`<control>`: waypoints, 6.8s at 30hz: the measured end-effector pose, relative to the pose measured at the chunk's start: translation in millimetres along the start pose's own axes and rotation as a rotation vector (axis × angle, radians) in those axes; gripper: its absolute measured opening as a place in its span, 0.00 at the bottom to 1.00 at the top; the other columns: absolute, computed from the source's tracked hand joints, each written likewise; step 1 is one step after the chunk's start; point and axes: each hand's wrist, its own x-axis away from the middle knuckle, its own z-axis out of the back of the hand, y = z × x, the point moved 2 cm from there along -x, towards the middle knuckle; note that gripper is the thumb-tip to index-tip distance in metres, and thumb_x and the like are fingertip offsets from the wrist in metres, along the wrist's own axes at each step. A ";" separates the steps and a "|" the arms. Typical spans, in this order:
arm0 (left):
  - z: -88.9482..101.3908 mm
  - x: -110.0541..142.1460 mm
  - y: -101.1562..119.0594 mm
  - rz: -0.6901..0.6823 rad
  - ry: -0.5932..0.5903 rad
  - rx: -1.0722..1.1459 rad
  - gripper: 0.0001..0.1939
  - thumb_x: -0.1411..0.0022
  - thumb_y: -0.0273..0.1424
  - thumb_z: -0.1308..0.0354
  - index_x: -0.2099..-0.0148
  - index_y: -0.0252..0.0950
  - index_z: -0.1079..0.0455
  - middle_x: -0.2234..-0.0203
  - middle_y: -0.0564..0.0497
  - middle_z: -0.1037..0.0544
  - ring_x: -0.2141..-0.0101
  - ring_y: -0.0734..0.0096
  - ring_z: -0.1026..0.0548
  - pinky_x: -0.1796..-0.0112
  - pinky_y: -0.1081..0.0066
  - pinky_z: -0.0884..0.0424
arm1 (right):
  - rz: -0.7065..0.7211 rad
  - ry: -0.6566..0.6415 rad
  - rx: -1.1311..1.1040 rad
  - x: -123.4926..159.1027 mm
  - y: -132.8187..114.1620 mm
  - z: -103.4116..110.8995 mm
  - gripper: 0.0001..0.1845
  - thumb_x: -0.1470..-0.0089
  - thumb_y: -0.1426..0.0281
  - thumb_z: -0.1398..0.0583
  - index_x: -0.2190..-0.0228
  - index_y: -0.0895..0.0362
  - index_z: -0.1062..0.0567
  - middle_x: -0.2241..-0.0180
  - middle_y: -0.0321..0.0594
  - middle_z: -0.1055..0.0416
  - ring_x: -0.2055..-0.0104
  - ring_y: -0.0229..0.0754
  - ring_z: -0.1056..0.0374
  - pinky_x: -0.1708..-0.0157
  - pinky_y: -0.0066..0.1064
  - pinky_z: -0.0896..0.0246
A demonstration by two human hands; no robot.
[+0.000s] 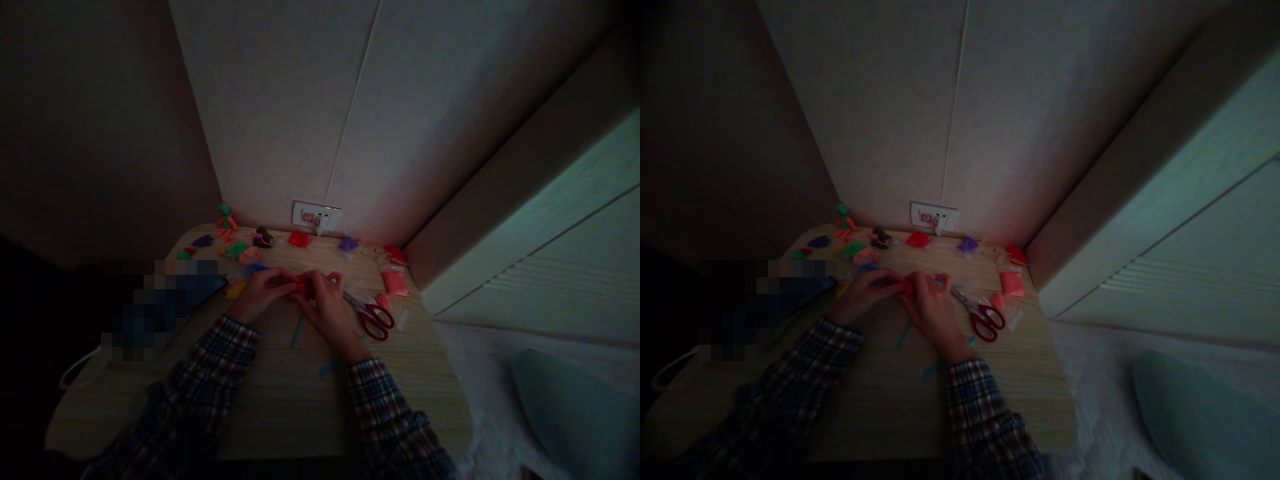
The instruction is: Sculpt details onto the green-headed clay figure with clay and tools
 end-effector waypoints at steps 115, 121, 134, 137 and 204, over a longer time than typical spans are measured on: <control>-0.9 12.8 -3.0 -0.132 0.156 -0.085 0.09 0.50 0.36 0.35 0.68 0.36 0.20 0.67 0.48 0.16 0.62 0.58 0.21 0.55 0.61 0.26 | 0.058 0.042 0.098 1.5 8.9 -4.9 0.13 0.35 0.65 0.49 0.69 0.55 0.30 0.71 0.35 0.26 0.69 0.40 0.33 0.55 0.36 0.53; -6.0 12.4 -3.9 -0.094 0.098 -0.060 0.09 0.52 0.36 0.35 0.69 0.36 0.22 0.69 0.49 0.17 0.65 0.61 0.21 0.58 0.62 0.26 | 0.036 0.027 0.158 1.8 11.6 -7.1 0.14 0.35 0.62 0.48 0.69 0.56 0.30 0.72 0.37 0.27 0.69 0.42 0.34 0.55 0.38 0.53; -3.7 7.2 -13.3 -0.058 0.076 -0.006 0.11 0.53 0.37 0.34 0.68 0.36 0.25 0.69 0.50 0.19 0.63 0.63 0.22 0.56 0.62 0.26 | 0.073 -0.025 0.175 2.2 7.2 -8.9 0.14 0.34 0.62 0.50 0.65 0.55 0.30 0.68 0.40 0.25 0.66 0.43 0.32 0.52 0.39 0.55; -1.5 7.1 -13.3 -0.065 0.078 -0.011 0.11 0.54 0.37 0.33 0.69 0.36 0.25 0.69 0.51 0.18 0.64 0.63 0.22 0.57 0.63 0.26 | 0.079 -0.028 0.176 2.3 6.5 -8.7 0.14 0.34 0.62 0.51 0.65 0.55 0.30 0.68 0.39 0.25 0.65 0.43 0.31 0.52 0.39 0.54; 4.1 7.2 -13.4 -0.040 0.207 -0.110 0.10 0.54 0.37 0.34 0.72 0.35 0.24 0.78 0.52 0.20 0.73 0.66 0.24 0.68 0.68 0.27 | 0.032 -0.111 0.140 3.0 4.7 -10.7 0.14 0.36 0.59 0.48 0.65 0.56 0.30 0.66 0.41 0.24 0.64 0.43 0.31 0.51 0.40 0.54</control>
